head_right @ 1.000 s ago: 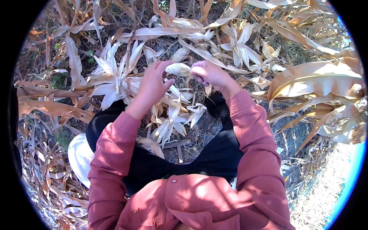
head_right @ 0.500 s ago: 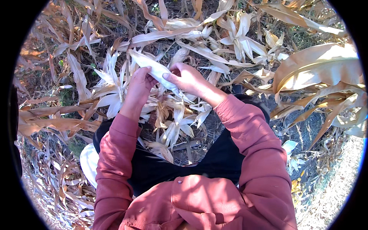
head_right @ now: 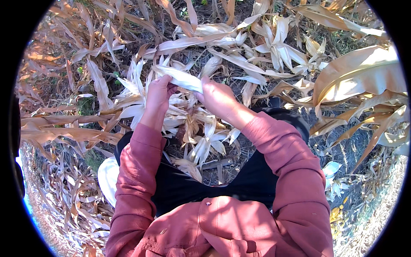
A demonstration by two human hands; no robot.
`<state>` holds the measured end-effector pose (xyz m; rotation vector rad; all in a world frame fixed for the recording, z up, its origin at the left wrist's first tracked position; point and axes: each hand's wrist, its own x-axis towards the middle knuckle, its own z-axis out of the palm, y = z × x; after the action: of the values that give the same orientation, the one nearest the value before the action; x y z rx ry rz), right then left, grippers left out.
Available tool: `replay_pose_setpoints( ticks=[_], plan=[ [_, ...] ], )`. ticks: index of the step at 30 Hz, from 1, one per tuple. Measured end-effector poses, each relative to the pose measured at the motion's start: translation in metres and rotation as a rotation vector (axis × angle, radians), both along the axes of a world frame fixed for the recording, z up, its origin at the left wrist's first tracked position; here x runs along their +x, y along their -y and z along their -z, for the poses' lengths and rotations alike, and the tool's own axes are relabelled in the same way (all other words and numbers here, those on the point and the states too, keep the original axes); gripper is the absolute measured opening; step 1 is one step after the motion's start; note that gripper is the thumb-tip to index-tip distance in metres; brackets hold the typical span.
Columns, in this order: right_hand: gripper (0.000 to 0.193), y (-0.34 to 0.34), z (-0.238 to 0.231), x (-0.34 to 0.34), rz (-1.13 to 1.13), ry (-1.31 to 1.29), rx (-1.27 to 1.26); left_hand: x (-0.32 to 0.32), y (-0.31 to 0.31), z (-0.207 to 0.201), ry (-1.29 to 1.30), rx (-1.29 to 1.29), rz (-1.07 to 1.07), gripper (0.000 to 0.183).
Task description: The person sits on the ground in a cornfield and husks corn cobs by hand, removing dried husks and silk. They place the cleaned cobs into a white bucket beside them.
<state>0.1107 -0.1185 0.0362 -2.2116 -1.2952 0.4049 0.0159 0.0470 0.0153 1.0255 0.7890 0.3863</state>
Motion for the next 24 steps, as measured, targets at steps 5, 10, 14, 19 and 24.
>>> replay_pose_setpoints(
  ticks=[5, 10, 14, 19, 24],
  plan=[
    [0.031, -0.003, 0.001, -0.002, -0.007, 0.048, -0.012, -0.003, 0.002, -0.003, -0.002, -0.042, -0.062, 0.017],
    [0.031, -0.004, 0.004, -0.003, -0.021, 0.092, -0.010, -0.003, 0.003, 0.000, -0.023, -0.075, -0.096, 0.017],
    [0.030, -0.007, 0.003, -0.005, 0.002, 0.013, -0.054, -0.004, 0.002, 0.007, -0.002, -0.087, -0.158, 0.017],
    [0.027, -0.009, 0.018, -0.002, -0.013, -0.213, 0.026, -0.003, 0.002, 0.016, 0.034, -0.202, -0.184, 0.015],
    [0.034, -0.014, 0.026, -0.007, 0.097, -0.935, -0.007, 0.000, 0.004, 0.025, 0.074, -0.402, -0.234, 0.012]
  ],
)
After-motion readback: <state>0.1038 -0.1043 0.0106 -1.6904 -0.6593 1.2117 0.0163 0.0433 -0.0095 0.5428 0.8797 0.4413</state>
